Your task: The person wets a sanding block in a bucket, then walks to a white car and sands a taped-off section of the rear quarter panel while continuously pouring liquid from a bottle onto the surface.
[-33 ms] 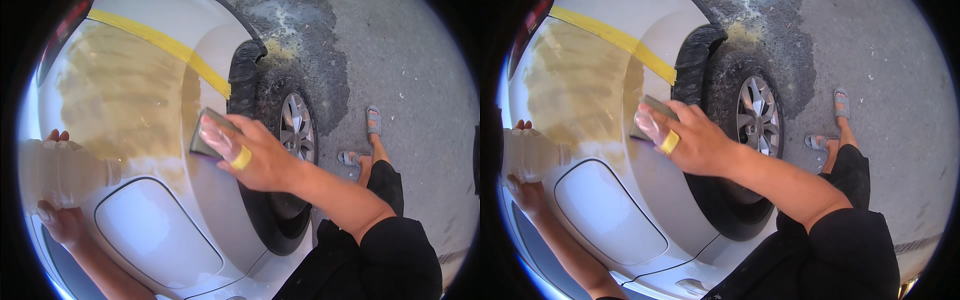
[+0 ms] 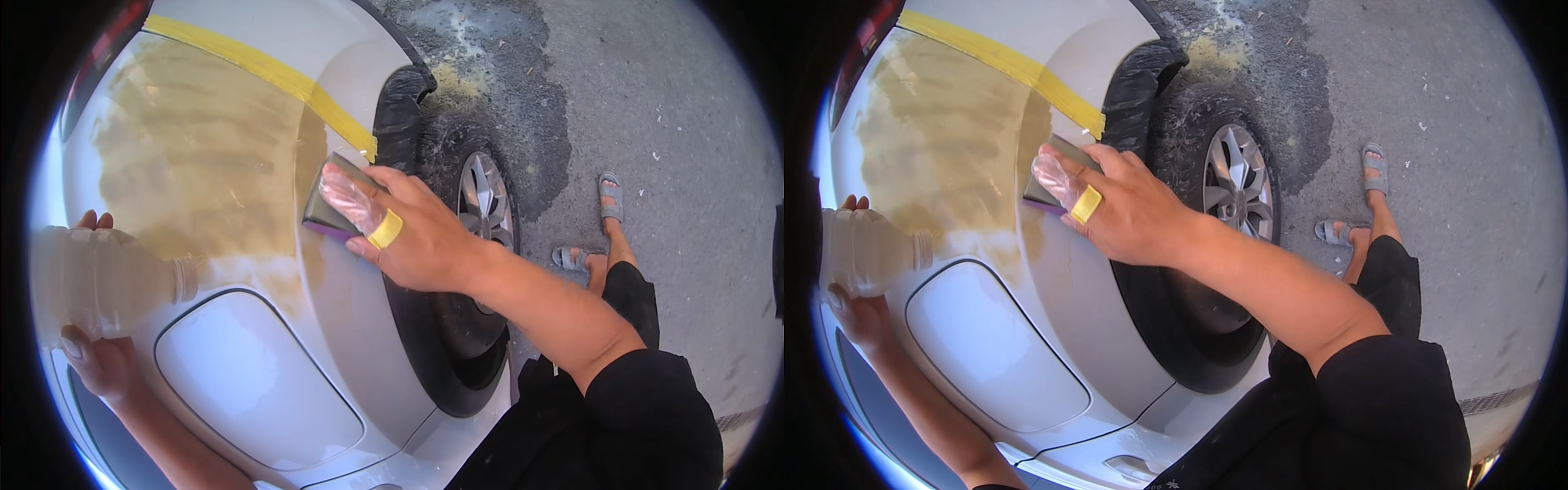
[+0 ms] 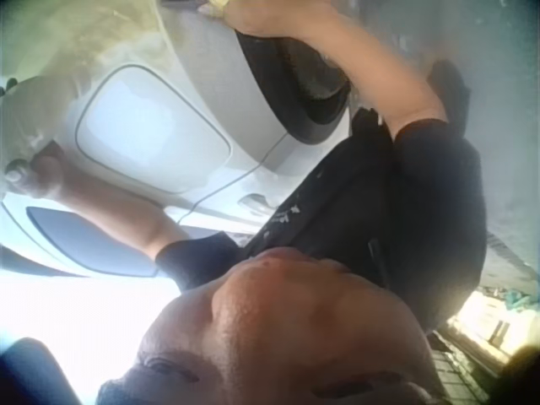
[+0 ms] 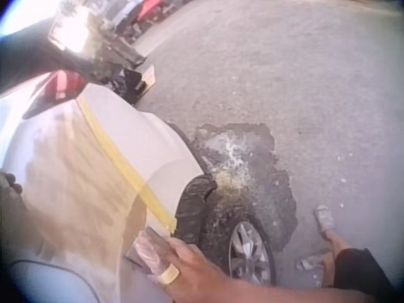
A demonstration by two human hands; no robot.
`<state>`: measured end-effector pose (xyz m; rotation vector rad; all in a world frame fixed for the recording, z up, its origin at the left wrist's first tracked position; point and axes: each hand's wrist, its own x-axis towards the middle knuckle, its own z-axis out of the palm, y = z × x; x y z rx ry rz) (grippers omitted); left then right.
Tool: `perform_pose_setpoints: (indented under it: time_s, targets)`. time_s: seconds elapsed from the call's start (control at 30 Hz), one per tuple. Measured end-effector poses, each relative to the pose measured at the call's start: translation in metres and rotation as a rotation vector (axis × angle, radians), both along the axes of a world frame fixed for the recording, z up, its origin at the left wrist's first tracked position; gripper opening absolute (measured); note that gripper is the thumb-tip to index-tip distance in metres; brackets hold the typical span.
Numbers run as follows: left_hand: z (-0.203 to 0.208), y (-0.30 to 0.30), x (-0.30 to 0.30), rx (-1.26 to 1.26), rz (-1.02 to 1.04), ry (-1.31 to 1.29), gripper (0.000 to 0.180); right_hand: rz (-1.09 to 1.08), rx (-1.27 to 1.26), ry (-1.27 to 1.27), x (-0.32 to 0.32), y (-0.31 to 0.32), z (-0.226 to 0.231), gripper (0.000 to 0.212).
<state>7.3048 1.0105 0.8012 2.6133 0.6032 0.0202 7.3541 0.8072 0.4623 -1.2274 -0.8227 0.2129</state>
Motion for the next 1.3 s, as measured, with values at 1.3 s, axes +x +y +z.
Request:
perform_pose_setpoints:
  time_s: [1.3]
  targets:
    - [-0.020,-0.013,-0.020,0.274,0.127,-0.178,0.125,0.129,0.053,-0.010,-0.023,-0.005,-0.016,0.074]
